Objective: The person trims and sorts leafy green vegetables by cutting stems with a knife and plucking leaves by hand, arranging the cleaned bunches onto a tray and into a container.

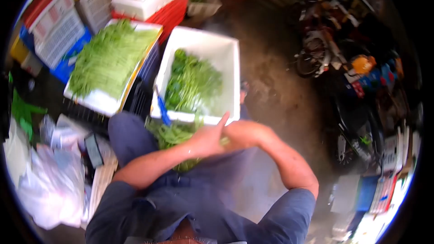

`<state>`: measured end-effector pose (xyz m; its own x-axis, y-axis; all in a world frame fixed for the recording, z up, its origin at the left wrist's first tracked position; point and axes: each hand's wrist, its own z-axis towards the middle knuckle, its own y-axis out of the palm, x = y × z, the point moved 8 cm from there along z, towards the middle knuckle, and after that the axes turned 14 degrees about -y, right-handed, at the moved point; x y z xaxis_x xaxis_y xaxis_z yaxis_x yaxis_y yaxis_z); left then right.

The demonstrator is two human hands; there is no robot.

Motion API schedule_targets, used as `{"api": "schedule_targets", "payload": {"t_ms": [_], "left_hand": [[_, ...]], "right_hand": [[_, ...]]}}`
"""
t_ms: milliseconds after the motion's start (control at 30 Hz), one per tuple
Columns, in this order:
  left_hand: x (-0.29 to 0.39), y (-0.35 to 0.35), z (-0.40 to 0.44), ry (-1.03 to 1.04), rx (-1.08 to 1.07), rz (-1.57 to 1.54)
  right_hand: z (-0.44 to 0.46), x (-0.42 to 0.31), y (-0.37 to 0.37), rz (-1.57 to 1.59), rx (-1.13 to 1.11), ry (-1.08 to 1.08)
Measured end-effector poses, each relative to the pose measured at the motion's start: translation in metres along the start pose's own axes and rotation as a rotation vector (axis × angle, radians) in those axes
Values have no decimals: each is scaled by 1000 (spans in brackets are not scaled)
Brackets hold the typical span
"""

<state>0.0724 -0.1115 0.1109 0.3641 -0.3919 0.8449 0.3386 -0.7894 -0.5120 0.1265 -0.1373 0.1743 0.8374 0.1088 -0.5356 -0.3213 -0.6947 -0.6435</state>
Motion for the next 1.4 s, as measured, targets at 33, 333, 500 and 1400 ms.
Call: {"api": "schedule_targets", "payload": {"t_ms": [33,333,500,1400], "left_hand": [[-1,-4,-5,-119,-125,-54],[-111,-106,-47,-364,161,-918],[-160,-156,-72,-229,346,-1358],[-27,-285,-115,-559,143,-202]], "right_hand": [[1,-6,-9,-93,-18,71],[5,3,-129,406,1284,-339],[212,144,-26,504,1050,-134],[48,120,85,854,1333,6]]}}
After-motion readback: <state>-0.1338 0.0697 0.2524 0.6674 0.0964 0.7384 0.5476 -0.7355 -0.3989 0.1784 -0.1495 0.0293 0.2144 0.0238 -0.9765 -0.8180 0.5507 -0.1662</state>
